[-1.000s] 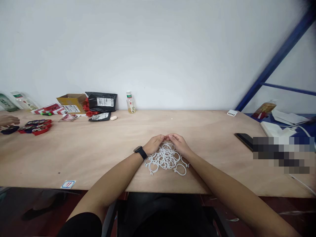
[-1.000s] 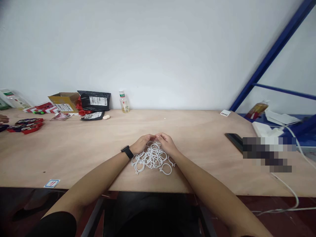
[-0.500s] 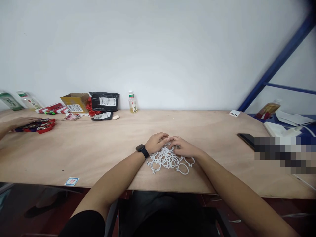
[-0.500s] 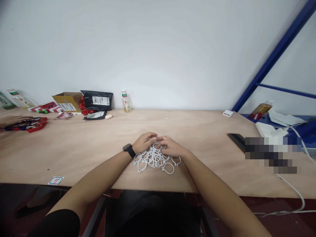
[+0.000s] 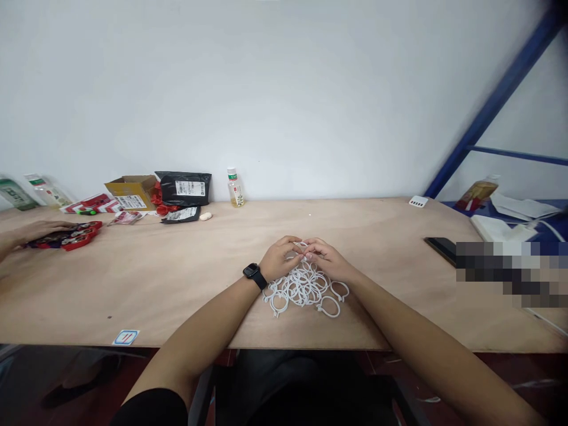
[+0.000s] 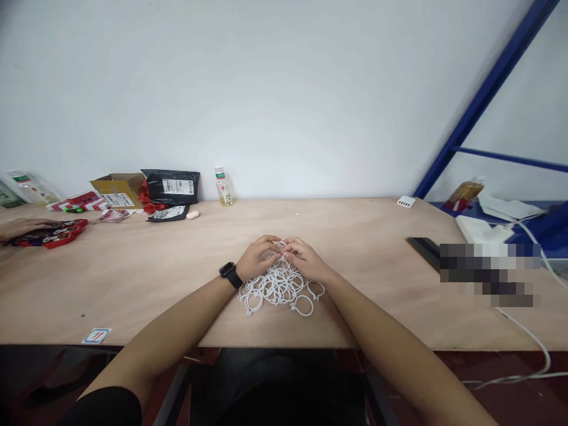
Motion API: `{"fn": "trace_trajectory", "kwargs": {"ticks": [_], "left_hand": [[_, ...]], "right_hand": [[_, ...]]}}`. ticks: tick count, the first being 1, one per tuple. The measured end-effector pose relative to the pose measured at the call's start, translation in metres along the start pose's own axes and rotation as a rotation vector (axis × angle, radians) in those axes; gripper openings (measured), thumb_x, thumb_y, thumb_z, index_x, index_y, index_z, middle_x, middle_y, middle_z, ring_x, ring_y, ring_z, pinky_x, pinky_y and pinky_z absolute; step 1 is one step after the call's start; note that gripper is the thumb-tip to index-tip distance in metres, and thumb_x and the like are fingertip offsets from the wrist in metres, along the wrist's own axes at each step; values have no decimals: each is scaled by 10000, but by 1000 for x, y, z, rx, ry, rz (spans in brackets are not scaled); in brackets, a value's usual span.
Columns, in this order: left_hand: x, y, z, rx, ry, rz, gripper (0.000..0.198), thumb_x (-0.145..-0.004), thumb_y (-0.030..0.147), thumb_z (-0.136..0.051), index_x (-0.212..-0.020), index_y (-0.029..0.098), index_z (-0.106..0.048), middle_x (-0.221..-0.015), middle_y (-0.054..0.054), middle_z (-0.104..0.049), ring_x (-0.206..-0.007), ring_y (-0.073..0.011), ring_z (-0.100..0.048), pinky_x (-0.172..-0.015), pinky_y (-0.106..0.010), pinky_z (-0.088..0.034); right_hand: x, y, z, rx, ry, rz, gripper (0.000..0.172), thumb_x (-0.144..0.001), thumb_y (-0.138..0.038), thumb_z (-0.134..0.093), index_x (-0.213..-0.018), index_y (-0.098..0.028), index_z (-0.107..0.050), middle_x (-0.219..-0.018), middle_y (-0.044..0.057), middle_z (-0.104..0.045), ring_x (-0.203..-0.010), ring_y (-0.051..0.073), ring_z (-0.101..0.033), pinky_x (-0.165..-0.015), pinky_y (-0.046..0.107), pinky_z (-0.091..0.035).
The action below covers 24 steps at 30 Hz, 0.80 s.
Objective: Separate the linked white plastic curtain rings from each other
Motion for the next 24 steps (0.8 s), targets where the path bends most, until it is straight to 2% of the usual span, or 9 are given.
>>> {"fn": "trace_trajectory", "kwargs": {"ticks": [3, 5, 7, 9, 11, 14, 21, 24], "left_hand": [[0, 1, 0, -22, 0, 4, 78, -866, 254, -597, -872, 186, -636, -1146, -104, -590, -1100, -197, -581, -961, -370, -486], [0, 0, 4, -49, 31, 16, 81, -867, 257, -597, -869, 180, -625, -1174, -114, -571, -1120, -207, -566, -968, -386, -479], [-1, -1, 10, -69, 92, 35, 86, -860, 259, -608, -857, 174, -619, -1205, -123, -554, -1123, -215, -563, -966, -399, -476], [0, -2, 15, -71, 141, 48, 88, -848, 260, -624, -839, 173, -617, -1228, -123, -549, -1112, -218, -568, -957, -404, -481], [0, -1, 15, -62, 154, 51, 87, -840, 259, -635, -824, 175, -617, -1241, -117, -557, -1112, -217, -572, -953, -406, -484], [-1, 3, 12, -50, 130, 40, 79, -842, 249, -633, -807, 181, -617, -1216, -109, -598, -1120, -212, -581, -954, -400, -482], [0, -2, 12, -90, 146, 117, 170, -802, 316, -687, -923, 207, -639, -1124, -75, -691, -1047, -213, -640, -961, -423, -465], [-1, -3, 10, -87, 127, 112, 154, -815, 339, -672, -906, 215, -672, -1088, -71, -711, -1023, -220, -655, -956, -429, -467]], "right_hand": [[1, 10, 3, -151, 66, -86, 278, -880, -424, -554, -1051, -220, -634, -1073, 76, -629, -1000, 212, -614, -858, 380, -508], [2, 15, 7, -174, 122, -140, 367, -850, -419, -596, -1161, -225, -579, -965, 53, -655, -866, 190, -642, -770, 355, -534], [4, 14, 13, -85, 184, -141, 386, -792, -404, -665, -1118, -209, -601, -861, 36, -660, -764, 176, -637, -711, 331, -538], [5, 8, 17, 26, 233, -113, 313, -752, -387, -704, -992, -193, -649, -821, 38, -673, -719, 171, -629, -681, 316, -534], [5, 2, 17, 91, 252, -91, 244, -754, -379, -697, -902, -187, -673, -809, 46, -695, -707, 174, -635, -669, 311, -533], [6, -4, 18, 131, 280, -64, 205, -779, -365, -672, -874, -184, -693, -810, 51, -718, -715, 181, -656, -664, 302, -535], [7, -8, 19, 176, 286, -12, 201, -828, -358, -621, -907, -203, -721, -863, 59, -739, -755, 193, -676, -676, 309, -547], [7, -11, 18, 186, 267, 18, 214, -839, -368, -611, -925, -208, -724, -884, 64, -740, -780, 198, -675, -703, 322, -548]]}}
Point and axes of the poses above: each hand's wrist, its own x-axis away from the middle knuckle, its own z-axis out of the back of the hand, y = z × x, the point moved 10 cm from there along -x, towards the middle knuckle
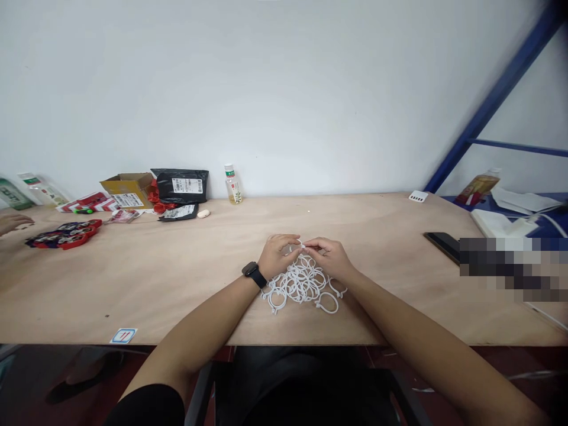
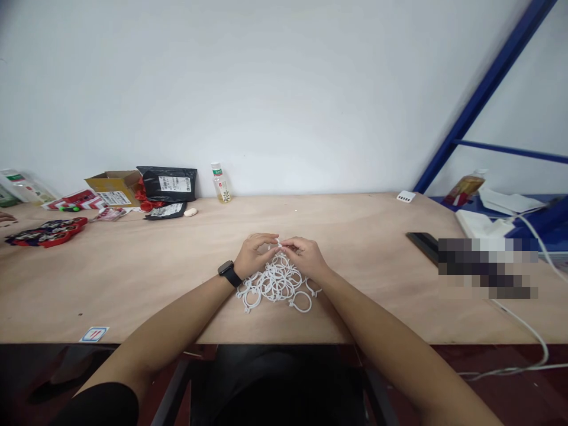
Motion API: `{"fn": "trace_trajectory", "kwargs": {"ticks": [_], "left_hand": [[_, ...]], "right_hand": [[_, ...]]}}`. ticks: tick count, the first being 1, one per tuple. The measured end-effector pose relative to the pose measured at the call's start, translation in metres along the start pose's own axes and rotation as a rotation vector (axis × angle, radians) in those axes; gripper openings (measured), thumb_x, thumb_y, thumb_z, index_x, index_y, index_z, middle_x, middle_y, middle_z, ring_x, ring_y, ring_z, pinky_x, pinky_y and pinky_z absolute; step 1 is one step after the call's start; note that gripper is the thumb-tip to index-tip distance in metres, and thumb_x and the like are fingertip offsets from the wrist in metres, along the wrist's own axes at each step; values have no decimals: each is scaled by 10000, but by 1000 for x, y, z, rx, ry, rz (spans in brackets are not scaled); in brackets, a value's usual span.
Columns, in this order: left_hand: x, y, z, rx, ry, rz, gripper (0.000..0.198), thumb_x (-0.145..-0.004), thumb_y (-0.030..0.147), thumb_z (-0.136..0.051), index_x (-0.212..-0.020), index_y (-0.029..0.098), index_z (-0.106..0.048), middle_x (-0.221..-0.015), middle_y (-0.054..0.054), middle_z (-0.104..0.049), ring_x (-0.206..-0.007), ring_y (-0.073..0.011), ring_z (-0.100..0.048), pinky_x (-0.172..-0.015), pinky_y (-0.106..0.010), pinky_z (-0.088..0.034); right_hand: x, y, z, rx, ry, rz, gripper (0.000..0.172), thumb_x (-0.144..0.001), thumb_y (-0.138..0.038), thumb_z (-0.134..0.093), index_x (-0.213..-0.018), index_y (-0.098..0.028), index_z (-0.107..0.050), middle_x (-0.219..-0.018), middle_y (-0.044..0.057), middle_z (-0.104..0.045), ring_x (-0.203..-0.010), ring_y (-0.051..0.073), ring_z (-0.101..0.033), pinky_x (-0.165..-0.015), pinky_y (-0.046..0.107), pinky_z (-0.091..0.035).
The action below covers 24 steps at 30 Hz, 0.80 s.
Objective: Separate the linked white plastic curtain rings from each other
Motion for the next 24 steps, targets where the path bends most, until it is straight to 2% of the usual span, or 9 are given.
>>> {"fn": "trace_trajectory", "kwargs": {"ticks": [7, 17, 21, 24], "left_hand": [[0, -1, -3, -3, -15, -22, 123, -847, 331, -644, -870, 224, -700, -1050, -52, -728, -1017, -200, -661, -965, -416, -455], [1, 3, -8, -28, -70, -8, 147, -897, 330, -568, -875, 222, -666, -1037, -46, -728, -980, -185, -661, -1005, -428, -398], [0, 7, -3, -16, -28, -33, 149, -901, 325, -554, -911, 221, -660, -1070, -56, -713, -1012, -194, -641, -956, -404, -433], [-2, -3, 1, -77, -1, -8, 184, -898, 318, -546, -1010, 228, -661, -1145, -67, -680, -1084, -213, -600, -969, -421, -424]], "right_hand": [[0, -2, 2, -20, 19, -44, 212, -817, -389, -640, -875, -202, -723, -841, 57, -740, -732, 189, -675, -664, 301, -542], [1, -4, 0, 14, 32, -22, 193, -835, -368, -607, -835, -200, -703, -808, 53, -733, -713, 186, -662, -671, 305, -532], [0, -8, 1, 27, 62, 2, 184, -851, -351, -583, -862, -212, -704, -831, 48, -731, -745, 189, -665, -699, 313, -535], [-3, -6, 10, 84, 122, 31, 187, -858, -340, -568, -876, -223, -713, -857, 51, -732, -781, 198, -666, -743, 333, -536]]}}
Point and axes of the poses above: each hand's wrist, its own x-axis away from the middle knuckle, its own z-axis out of the back of the hand, y = z × x, the point moved 10 cm from there along -x, towards the middle knuckle
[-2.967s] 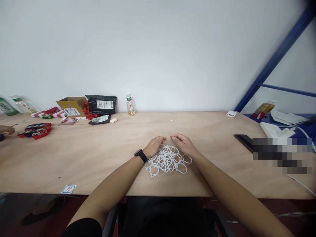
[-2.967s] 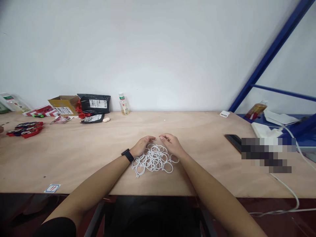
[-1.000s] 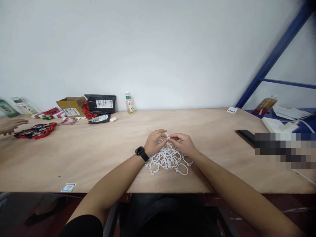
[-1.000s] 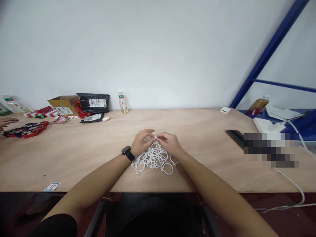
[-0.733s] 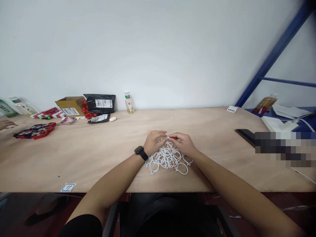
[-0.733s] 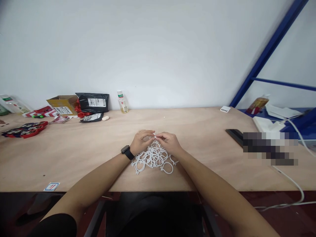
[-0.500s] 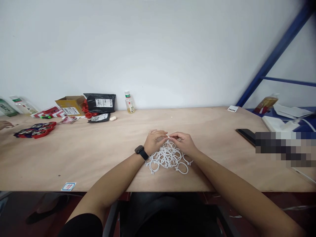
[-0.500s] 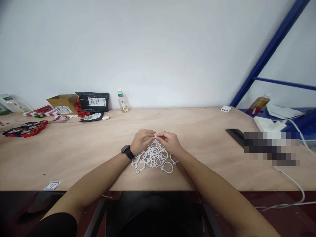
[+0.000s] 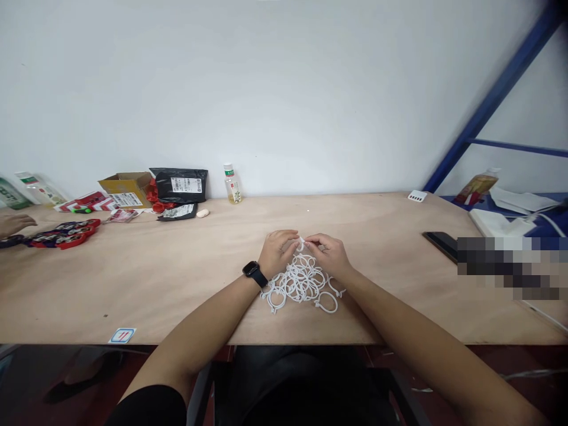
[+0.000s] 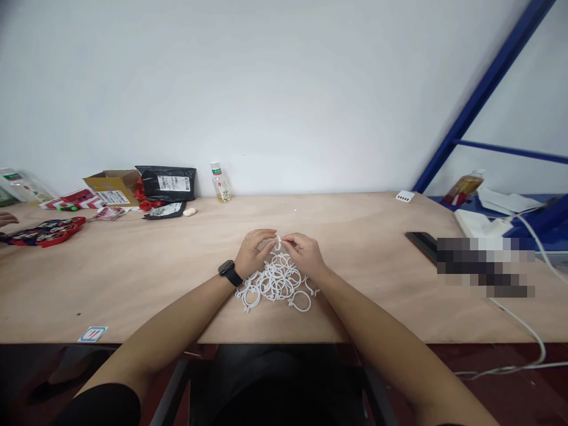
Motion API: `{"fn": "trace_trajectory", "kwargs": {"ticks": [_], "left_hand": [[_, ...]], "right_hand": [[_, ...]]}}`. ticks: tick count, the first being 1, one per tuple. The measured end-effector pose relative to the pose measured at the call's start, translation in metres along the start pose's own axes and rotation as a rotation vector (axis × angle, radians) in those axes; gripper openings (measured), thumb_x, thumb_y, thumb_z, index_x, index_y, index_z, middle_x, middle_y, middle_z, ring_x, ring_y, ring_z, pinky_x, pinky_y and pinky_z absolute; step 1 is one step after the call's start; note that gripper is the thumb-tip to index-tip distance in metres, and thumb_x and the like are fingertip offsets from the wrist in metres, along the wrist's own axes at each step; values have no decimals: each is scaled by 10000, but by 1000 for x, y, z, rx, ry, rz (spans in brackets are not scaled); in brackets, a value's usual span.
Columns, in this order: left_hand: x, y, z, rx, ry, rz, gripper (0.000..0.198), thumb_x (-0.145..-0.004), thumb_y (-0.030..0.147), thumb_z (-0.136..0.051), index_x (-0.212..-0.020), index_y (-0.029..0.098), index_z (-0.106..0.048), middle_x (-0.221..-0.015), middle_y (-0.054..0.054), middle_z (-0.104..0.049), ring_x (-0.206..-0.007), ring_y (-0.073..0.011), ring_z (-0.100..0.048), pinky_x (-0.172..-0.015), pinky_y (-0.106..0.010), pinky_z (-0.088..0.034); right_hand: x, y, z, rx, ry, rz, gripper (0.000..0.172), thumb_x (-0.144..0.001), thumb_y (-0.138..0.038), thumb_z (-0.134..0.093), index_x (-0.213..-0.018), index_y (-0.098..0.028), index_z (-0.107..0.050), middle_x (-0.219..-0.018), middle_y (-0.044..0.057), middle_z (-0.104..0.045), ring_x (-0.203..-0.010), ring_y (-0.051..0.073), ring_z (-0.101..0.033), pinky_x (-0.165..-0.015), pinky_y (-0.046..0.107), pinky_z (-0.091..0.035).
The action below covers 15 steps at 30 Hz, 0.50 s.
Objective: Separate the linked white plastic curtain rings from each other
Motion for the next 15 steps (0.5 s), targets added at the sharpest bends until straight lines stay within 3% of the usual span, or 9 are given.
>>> {"fn": "trace_trajectory", "kwargs": {"ticks": [3, 7, 10, 15], "left_hand": [[1, -22, -5, -100, -55, 92, 186, -880, 317, -559, -988, 237, -686, -1116, -53, -685, -1069, -222, -590, -986, -437, -404], [9, -48, -22, -197, -236, 193, 174, -844, 339, -590, -912, 242, -716, -1056, -40, -705, -1038, -231, -590, -1002, -451, -365], [13, -49, -32, -208, -330, 175, 205, -836, 372, -593, -943, 253, -720, -1065, -39, -704, -1045, -226, -588, -1021, -449, -329], [15, -42, -41, -227, -435, 149, 204, -836, 371, -579, -926, 272, -732, -1087, -30, -699, -1046, -217, -597, -1027, -455, -289]], "right_hand": [[-5, 14, 11, 78, 32, -6, 188, -850, -321, -563, -884, -224, -720, -883, 54, -734, -808, 210, -668, -765, 347, -532], [-13, 43, 25, 162, 53, -25, 192, -844, -292, -546, -877, -214, -719, -905, 60, -730, -825, 218, -662, -785, 356, -516], [-20, 61, 28, 259, 38, -34, 195, -836, -242, -530, -893, -197, -711, -917, 75, -720, -829, 218, -651, -786, 353, -500], [-22, 73, 13, 344, -113, -78, 194, -784, -178, -547, -893, -186, -707, -918, 71, -708, -774, 195, -626, -753, 332, -484]]}}
Point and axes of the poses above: each hand's wrist, its own x-axis away from the middle knuckle, its own z-axis out of the back of the hand, y = z × x, the point moved 10 cm from there along -x, towards the middle knuckle
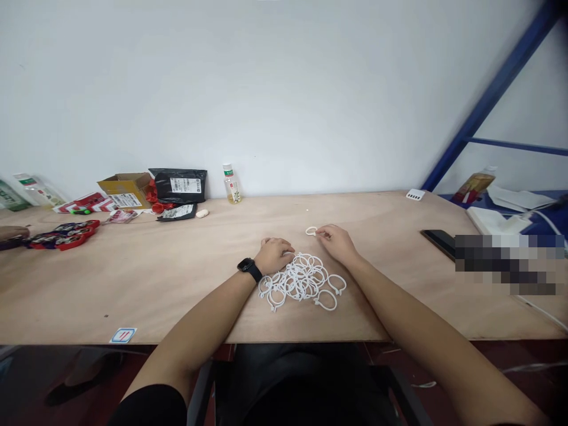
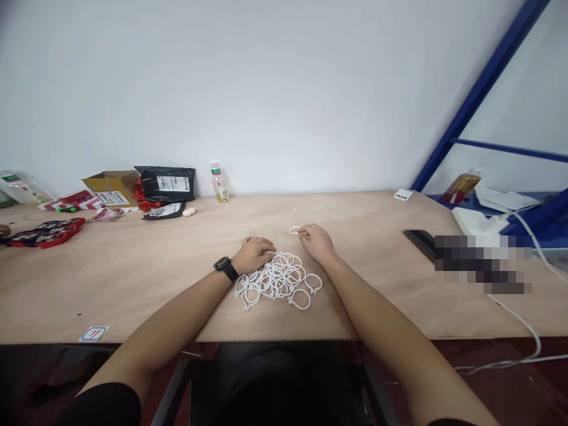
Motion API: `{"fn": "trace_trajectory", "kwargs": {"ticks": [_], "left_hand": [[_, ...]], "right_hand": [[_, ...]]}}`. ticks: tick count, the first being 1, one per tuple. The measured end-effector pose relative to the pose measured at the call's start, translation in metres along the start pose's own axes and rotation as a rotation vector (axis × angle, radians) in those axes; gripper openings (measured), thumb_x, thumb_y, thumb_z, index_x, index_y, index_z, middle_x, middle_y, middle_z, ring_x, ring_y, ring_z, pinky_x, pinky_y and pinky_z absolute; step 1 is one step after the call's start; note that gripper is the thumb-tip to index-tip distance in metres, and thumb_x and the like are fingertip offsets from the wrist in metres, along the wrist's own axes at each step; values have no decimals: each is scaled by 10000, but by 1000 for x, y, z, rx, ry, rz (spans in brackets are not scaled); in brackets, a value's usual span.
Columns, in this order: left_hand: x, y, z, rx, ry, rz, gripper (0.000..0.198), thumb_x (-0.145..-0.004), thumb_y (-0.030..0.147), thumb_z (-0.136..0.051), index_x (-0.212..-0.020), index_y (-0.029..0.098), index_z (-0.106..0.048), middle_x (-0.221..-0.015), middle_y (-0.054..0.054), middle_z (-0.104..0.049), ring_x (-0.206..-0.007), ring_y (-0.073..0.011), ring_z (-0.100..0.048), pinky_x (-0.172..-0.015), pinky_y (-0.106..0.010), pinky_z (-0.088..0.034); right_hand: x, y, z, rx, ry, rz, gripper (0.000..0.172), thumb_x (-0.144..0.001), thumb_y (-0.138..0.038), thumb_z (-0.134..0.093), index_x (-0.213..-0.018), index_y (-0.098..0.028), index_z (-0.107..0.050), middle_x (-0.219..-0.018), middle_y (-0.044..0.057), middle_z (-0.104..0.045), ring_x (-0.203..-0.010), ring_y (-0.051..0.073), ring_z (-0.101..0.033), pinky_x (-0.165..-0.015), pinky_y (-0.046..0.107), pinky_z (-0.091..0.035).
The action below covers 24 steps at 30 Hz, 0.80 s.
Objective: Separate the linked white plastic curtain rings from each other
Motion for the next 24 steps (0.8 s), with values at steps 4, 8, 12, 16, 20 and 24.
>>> {"fn": "trace_trajectory", "kwargs": {"ticks": [4, 8, 12, 16, 20, 24], "left_hand": [[0, 2, 1, -7, 0, -4, 195, -827, 356, -582, -909, 264, -732, -1075, -36, -702, -1042, -215, -598, -1023, -456, -278], [1, 6, 4, 13, 21, -25, 169, -825, 315, -581, -877, 251, -729, -1019, -32, -716, -1005, -214, -613, -1003, -441, -296], [1, 10, 6, 14, 23, -34, 207, -867, 322, -534, -919, 246, -720, -970, -30, -727, -971, -203, -623, -978, -420, -319], [1, 12, 5, 14, 9, -41, 215, -871, 339, -534, -918, 246, -722, -952, -28, -730, -951, -204, -629, -973, -412, -331], [1, 12, 6, 23, 18, -45, 210, -867, 341, -543, -910, 244, -724, -931, -28, -733, -930, -200, -632, -974, -404, -337], [1, 13, 7, 19, 22, -45, 220, -872, 353, -544, -918, 241, -727, -921, -30, -735, -930, -199, -631, -986, -404, -338]], "right_hand": [[8, -16, -8, -100, -77, 28, 180, -805, -244, -563, -899, -197, -710, -870, 47, -712, -716, 174, -617, -703, 305, -487], [19, -37, -31, -116, -275, 105, 157, -783, -258, -610, -877, -202, -722, -890, 48, -710, -775, 178, -635, -725, 292, -486], [24, -43, -45, -81, -367, 122, 136, -780, -226, -582, -789, -203, -716, -825, 34, -698, -768, 170, -633, -711, 274, -472], [25, -36, -47, -66, -376, 26, 127, -747, -188, -562, -737, -194, -688, -755, 20, -692, -684, 154, -618, -618, 245, -449], [29, -30, -50, -95, -424, -58, 106, -712, -196, -594, -754, -200, -691, -716, 5, -692, -645, 147, -613, -568, 230, -429], [29, -25, -49, -111, -411, -112, 98, -702, -163, -585, -716, -193, -677, -658, -1, -672, -597, 137, -591, -535, 223, -409]]}}
Point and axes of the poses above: each hand's wrist, its own x-axis away from the middle knuckle, its own z-axis out of the back of the hand, y = z × x, the point moved 10 cm from there along -x, towards the middle knuckle
